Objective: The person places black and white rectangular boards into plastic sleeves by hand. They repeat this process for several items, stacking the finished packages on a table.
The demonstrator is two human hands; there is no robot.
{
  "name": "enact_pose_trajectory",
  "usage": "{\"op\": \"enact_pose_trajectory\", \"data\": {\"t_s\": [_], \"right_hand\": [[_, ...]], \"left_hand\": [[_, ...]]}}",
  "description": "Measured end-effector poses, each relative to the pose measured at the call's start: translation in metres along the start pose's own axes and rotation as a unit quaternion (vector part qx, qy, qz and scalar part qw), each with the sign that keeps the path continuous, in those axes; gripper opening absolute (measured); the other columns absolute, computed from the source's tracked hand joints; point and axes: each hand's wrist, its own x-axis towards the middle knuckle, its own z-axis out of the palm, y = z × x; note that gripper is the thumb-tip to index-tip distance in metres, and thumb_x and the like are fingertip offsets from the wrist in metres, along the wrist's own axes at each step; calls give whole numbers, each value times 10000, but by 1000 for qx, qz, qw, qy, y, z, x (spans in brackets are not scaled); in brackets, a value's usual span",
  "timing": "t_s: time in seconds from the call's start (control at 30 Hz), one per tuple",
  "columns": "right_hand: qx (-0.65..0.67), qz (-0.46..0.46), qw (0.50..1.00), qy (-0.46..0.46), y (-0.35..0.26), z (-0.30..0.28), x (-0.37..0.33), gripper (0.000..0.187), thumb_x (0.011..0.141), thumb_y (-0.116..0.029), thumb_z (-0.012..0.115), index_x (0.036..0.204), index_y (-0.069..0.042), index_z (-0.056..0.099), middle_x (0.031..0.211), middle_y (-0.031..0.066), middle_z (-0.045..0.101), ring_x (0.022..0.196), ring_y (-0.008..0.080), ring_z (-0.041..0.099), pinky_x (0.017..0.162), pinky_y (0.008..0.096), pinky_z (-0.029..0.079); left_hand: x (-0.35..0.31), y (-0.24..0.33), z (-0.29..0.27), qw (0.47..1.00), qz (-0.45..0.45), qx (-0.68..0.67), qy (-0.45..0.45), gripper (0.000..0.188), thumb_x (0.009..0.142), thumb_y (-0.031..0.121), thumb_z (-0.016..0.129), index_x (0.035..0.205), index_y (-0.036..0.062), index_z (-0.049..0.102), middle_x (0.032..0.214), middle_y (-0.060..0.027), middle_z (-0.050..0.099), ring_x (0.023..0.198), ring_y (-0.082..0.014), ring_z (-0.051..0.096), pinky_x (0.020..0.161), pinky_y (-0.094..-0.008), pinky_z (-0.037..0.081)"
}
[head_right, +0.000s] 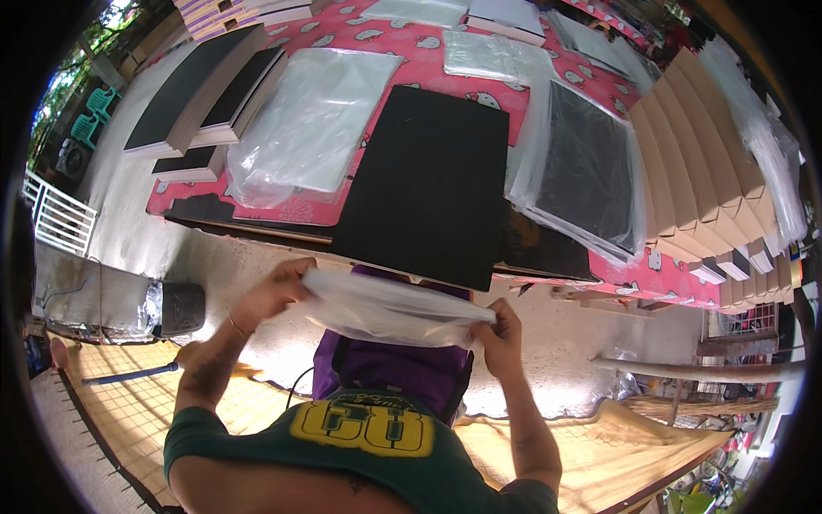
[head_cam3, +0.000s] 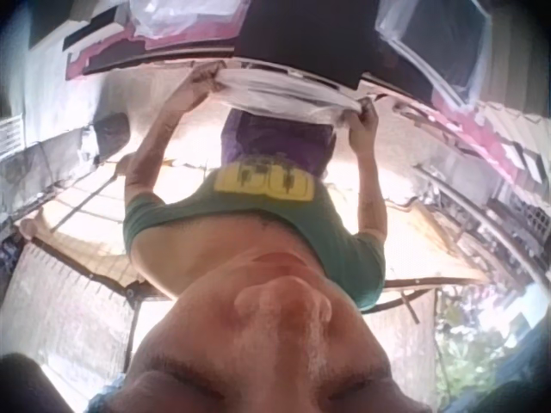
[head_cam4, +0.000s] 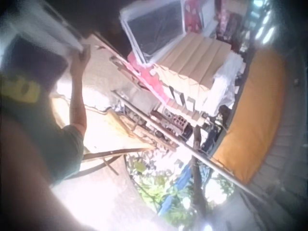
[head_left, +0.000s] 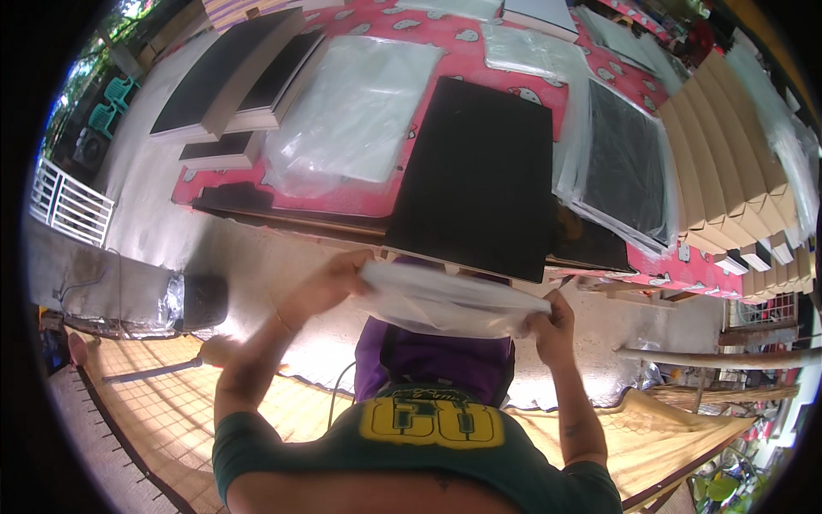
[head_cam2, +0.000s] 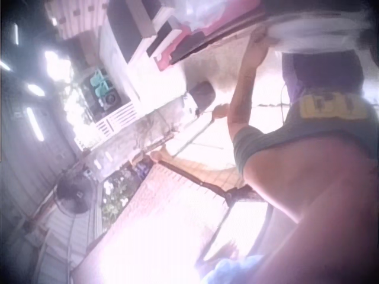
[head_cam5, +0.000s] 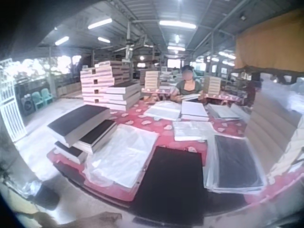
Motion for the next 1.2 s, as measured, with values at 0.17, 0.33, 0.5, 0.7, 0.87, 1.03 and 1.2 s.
{"op": "enact_pose_trajectory", "data": {"t_s": [0.17,0.33,0.5,0.7,0.87,1.03,1.2], "right_hand": [[-160,-105,960,206,-2,39,11,510,784,98,341,1247,-23,520,881,113,621,660,111,556,585,227,467],[-299,-134,917,228,8,32,10,553,778,99,343,1299,-9,491,922,105,650,740,101,567,665,187,434],[-8,-72,986,153,-38,15,-4,174,784,71,605,811,-69,507,853,58,615,762,82,593,642,216,437],[132,-298,944,-56,-174,24,9,408,835,-145,630,1206,-27,508,1249,183,512,1156,261,496,1015,390,355],[366,-193,906,-86,-231,36,118,300,903,-128,560,1195,-63,537,1200,57,592,1131,170,534,983,427,399],[310,-44,948,-52,-94,-4,183,152,914,-141,545,1050,-83,582,927,12,625,865,155,594,820,342,473],[183,6,981,67,-48,-22,172,158,936,-170,537,1042,-60,577,920,28,605,827,147,578,804,326,468]], "left_hand": [[29,-43,45,914,164,156,336,425,827,-45,424,1240,5,513,802,-43,569,678,-76,526,602,-236,434],[22,-34,52,912,95,198,346,503,817,-69,401,1304,18,495,702,-30,568,594,-63,514,570,-223,440],[-1,-14,51,925,226,-5,306,274,794,-106,482,1007,22,597,693,-23,563,604,-76,529,578,-232,444],[-20,85,6,827,382,-413,-13,476,962,351,447,1306,23,423,1252,-165,518,1155,-282,506,1000,-482,379],[82,190,-7,853,413,-317,-39,319,880,53,569,1196,50,524,994,-28,631,914,-134,605,774,-309,484],[161,43,-62,917,256,-274,133,267,906,96,552,1166,32,554,1011,-74,623,881,-163,617,704,-257,502],[155,46,-39,955,167,-131,208,265,895,85,564,1143,-3,536,996,-107,615,889,-152,594,759,-258,482]]}}
